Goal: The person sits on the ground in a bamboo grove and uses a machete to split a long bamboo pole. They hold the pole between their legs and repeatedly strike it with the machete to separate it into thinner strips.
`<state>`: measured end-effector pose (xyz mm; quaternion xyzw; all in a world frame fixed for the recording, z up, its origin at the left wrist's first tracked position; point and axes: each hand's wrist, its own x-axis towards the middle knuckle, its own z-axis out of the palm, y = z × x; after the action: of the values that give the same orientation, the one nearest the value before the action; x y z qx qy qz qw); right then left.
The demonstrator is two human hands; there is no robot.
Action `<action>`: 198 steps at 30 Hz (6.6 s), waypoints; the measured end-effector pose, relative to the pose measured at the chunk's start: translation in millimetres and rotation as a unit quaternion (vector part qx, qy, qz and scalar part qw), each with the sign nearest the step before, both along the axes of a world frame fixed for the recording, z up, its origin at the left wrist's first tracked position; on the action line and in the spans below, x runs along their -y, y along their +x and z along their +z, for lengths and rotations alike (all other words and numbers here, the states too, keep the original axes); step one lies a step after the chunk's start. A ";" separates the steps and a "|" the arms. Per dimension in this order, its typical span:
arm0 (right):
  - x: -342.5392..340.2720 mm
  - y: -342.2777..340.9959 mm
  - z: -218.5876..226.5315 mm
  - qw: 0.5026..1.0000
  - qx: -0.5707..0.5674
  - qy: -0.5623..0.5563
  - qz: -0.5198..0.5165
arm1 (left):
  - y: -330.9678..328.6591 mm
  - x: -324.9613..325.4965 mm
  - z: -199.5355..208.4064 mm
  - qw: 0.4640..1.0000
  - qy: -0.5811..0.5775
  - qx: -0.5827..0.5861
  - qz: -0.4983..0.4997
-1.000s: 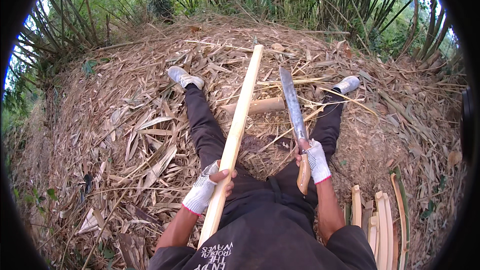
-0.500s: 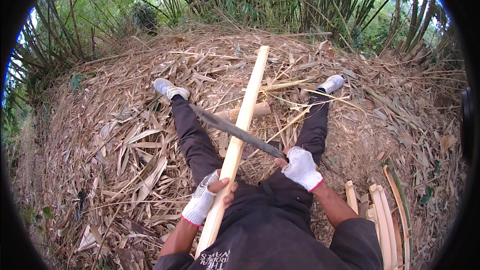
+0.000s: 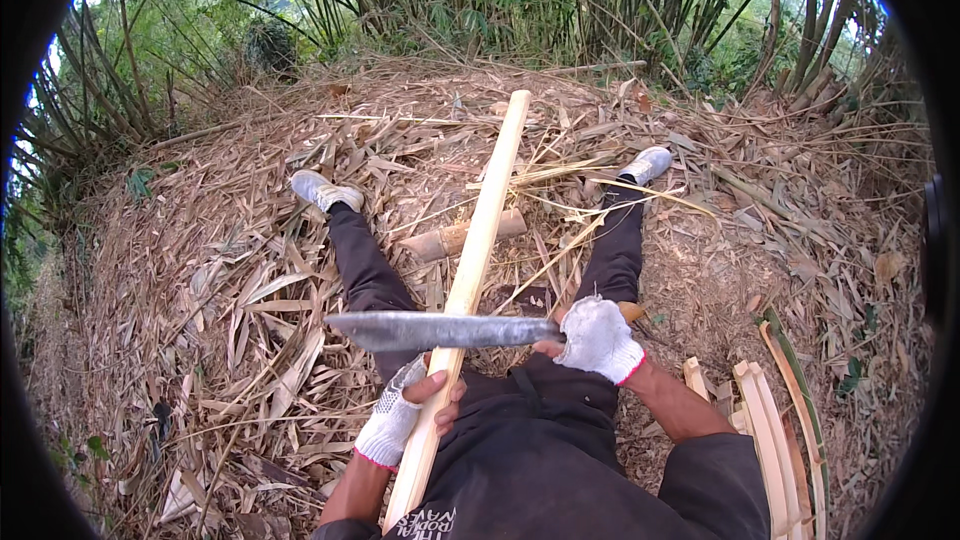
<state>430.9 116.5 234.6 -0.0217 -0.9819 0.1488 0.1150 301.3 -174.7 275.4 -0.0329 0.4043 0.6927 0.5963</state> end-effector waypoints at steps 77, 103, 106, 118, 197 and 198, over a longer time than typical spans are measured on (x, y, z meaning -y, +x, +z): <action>-140.2 3.0 1.1 0.957 -0.016 0.056 -0.284 | 45.7 42.7 47.7 0.984 -0.113 -0.114 -0.075; -25.8 24.8 8.5 0.992 -0.050 0.050 -0.101 | 14.7 6.9 18.5 0.983 -0.044 -0.164 -0.070; -14.2 22.2 15.6 0.996 -0.016 0.077 -0.041 | 16.7 3.7 21.7 0.976 -0.061 -0.197 -0.072; -28.4 10.3 26.5 0.993 0.033 0.115 -0.019 | 25.0 8.7 17.1 0.951 -0.102 -0.279 -0.081; -197.0 2.0 5.8 0.886 -0.061 -0.085 -0.452 | 40.4 26.4 24.2 0.957 -0.098 -0.248 -0.114; -181.6 1.9 5.6 0.895 -0.069 -0.113 -0.426 | 34.4 24.4 17.4 0.955 -0.083 -0.256 -0.122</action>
<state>432.8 298.1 240.2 -0.4402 -0.8448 0.1969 0.2317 335.7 -199.1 292.8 0.1462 0.6003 0.5641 0.5477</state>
